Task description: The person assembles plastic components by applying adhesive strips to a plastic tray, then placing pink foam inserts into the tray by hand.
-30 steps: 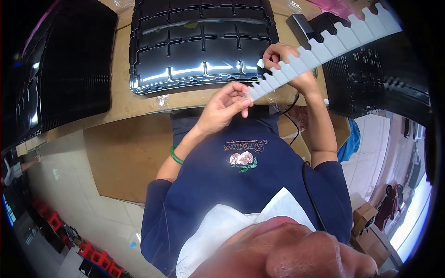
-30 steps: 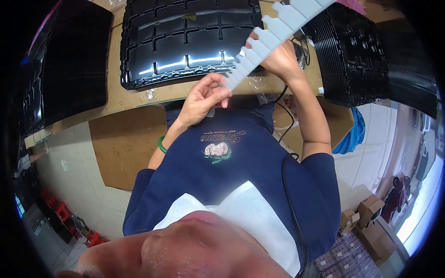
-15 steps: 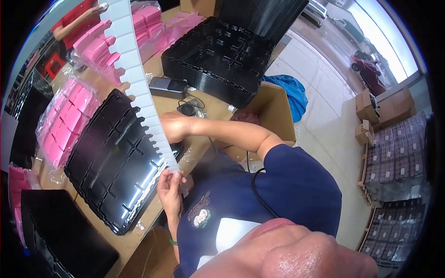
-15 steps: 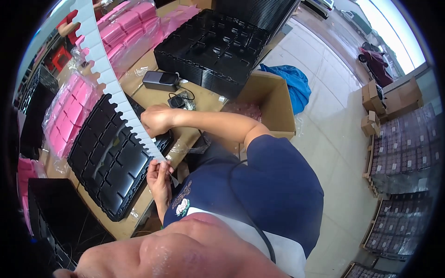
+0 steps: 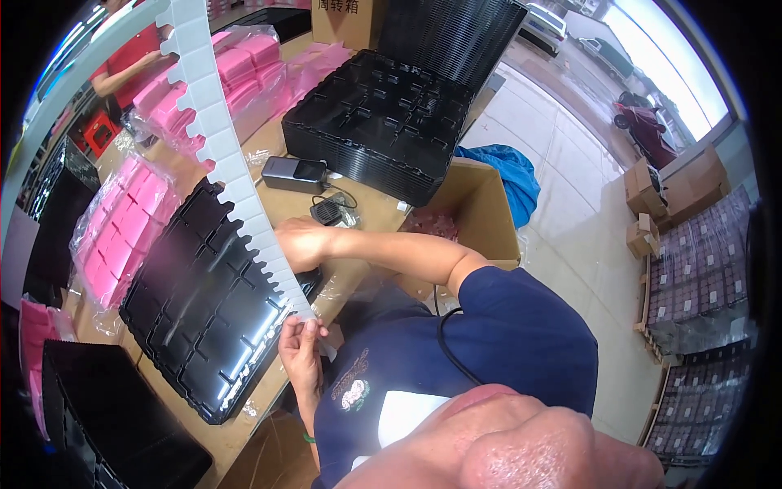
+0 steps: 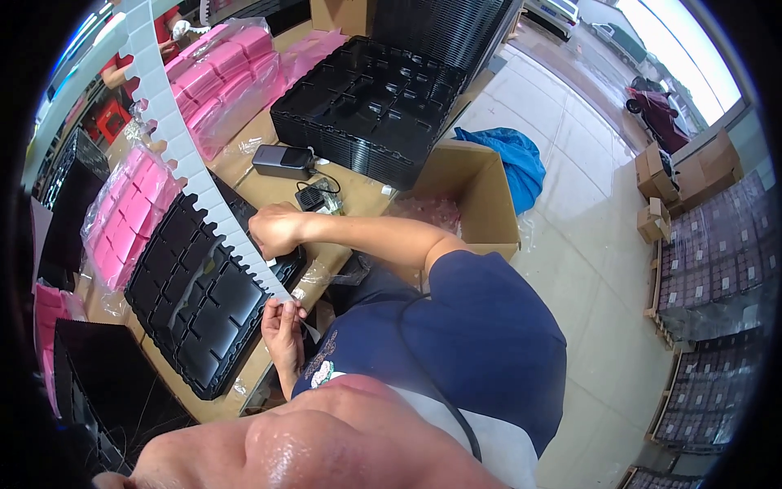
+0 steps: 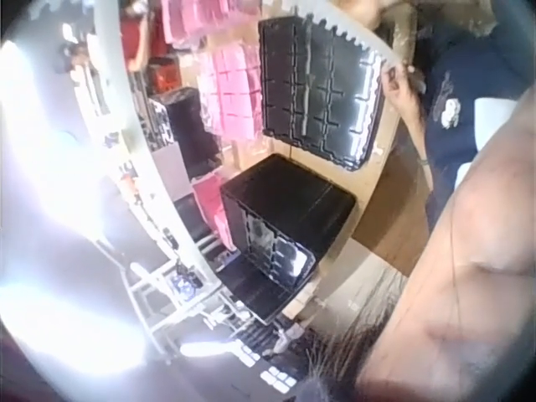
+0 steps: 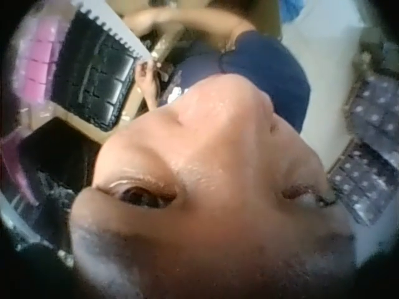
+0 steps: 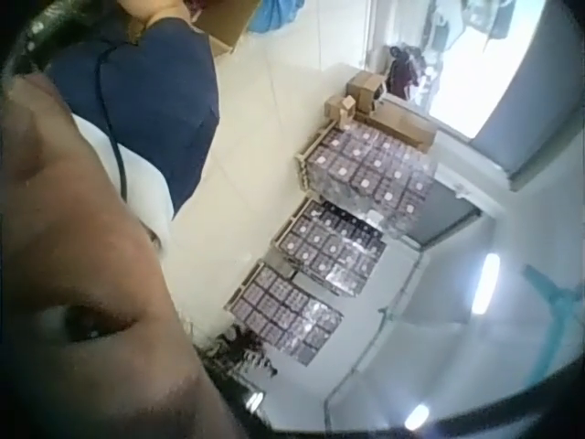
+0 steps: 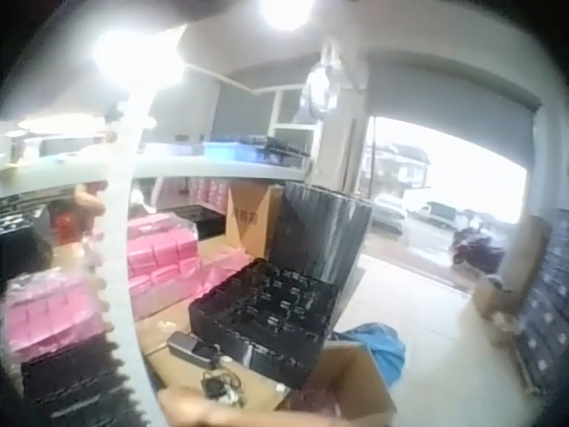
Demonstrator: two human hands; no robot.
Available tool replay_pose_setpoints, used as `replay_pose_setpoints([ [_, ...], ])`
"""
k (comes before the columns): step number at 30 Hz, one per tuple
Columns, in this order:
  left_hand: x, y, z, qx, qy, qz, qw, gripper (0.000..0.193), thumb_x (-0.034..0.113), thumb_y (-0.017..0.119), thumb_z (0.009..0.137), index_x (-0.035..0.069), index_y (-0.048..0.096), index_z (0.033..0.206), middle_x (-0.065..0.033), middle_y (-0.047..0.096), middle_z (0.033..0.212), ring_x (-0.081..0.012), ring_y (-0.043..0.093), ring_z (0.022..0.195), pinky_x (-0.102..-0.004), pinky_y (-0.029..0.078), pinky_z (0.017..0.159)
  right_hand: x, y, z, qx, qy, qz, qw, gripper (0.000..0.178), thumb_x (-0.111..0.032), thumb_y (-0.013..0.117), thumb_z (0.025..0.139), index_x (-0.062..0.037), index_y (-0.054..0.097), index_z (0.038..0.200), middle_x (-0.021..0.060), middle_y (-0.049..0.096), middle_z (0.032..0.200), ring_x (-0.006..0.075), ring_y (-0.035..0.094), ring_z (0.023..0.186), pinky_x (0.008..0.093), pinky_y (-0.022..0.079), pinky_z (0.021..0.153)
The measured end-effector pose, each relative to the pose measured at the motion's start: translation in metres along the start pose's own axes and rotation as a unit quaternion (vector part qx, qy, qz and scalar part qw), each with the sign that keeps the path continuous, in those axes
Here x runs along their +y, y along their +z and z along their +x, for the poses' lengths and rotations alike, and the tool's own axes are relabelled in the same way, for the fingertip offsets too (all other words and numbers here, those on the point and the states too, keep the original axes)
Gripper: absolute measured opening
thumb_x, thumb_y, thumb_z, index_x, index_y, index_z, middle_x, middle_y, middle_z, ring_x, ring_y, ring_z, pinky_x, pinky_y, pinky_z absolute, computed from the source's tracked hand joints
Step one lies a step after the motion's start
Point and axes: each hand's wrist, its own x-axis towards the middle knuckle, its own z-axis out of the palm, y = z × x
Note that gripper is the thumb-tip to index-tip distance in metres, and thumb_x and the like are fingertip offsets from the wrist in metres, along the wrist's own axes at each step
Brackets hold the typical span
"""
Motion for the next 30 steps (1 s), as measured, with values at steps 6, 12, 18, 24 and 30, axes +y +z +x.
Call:
replay_pose_setpoints([
  [6, -0.001, -0.001, -0.001, -0.002, 0.004, 0.008, 1.000, 0.015, 0.003, 0.062, 0.094, 0.004, 0.054, 0.108, -0.0125, 0.067, 0.092, -0.0158, 0.062, 0.077, -0.0266, 0.050, 0.074, 0.004, 0.003, -0.001, 0.018, -0.011, 0.028, 0.999, 0.013, -0.019, 0.072, 0.066, -0.0087, 0.073, 0.074, 0.0125, 0.071, 0.078, 0.0317, 0.069, 0.080, 0.0420, 0.053, 0.071],
  [12, -0.002, -0.001, 0.001, -0.004, 0.008, 0.007, 1.000, 0.015, 0.003, 0.062, 0.095, 0.004, 0.055, 0.108, -0.0124, 0.067, 0.092, -0.0155, 0.062, 0.077, -0.0267, 0.050, 0.075, -0.001, 0.001, -0.012, 0.051, 0.051, 0.050, 0.996, 0.012, -0.020, 0.073, 0.065, -0.0101, 0.073, 0.073, 0.0112, 0.071, 0.076, 0.0300, 0.069, 0.078, 0.0409, 0.054, 0.070],
  [18, -0.004, -0.002, 0.000, -0.002, 0.013, 0.003, 1.000, 0.016, 0.003, 0.062, 0.095, 0.005, 0.055, 0.109, -0.0126, 0.067, 0.092, -0.0152, 0.063, 0.078, -0.0269, 0.050, 0.075, -0.012, 0.000, -0.016, 0.063, 0.098, 0.050, 0.992, 0.011, -0.020, 0.073, 0.066, -0.0110, 0.073, 0.072, 0.0114, 0.071, 0.077, 0.0299, 0.069, 0.079, 0.0405, 0.054, 0.072],
  [24, -0.005, -0.002, 0.002, 0.003, 0.019, 0.007, 1.000, 0.017, 0.003, 0.062, 0.094, 0.005, 0.055, 0.110, -0.0128, 0.067, 0.092, -0.0154, 0.063, 0.078, -0.0269, 0.050, 0.075, -0.013, 0.007, -0.017, 0.089, 0.098, 0.023, 0.991, 0.011, -0.020, 0.072, 0.067, -0.0104, 0.073, 0.072, 0.0119, 0.071, 0.076, 0.0310, 0.069, 0.078, 0.0412, 0.054, 0.072],
  [30, -0.004, -0.001, 0.002, 0.003, 0.020, 0.008, 1.000, 0.016, 0.003, 0.062, 0.094, 0.004, 0.055, 0.109, -0.0126, 0.067, 0.091, -0.0156, 0.063, 0.077, -0.0269, 0.051, 0.075, 0.001, 0.000, -0.015, 0.064, 0.024, 0.081, 0.994, 0.013, -0.019, 0.071, 0.068, -0.0087, 0.074, 0.074, 0.0127, 0.071, 0.075, 0.0309, 0.069, 0.075, 0.0405, 0.054, 0.071],
])
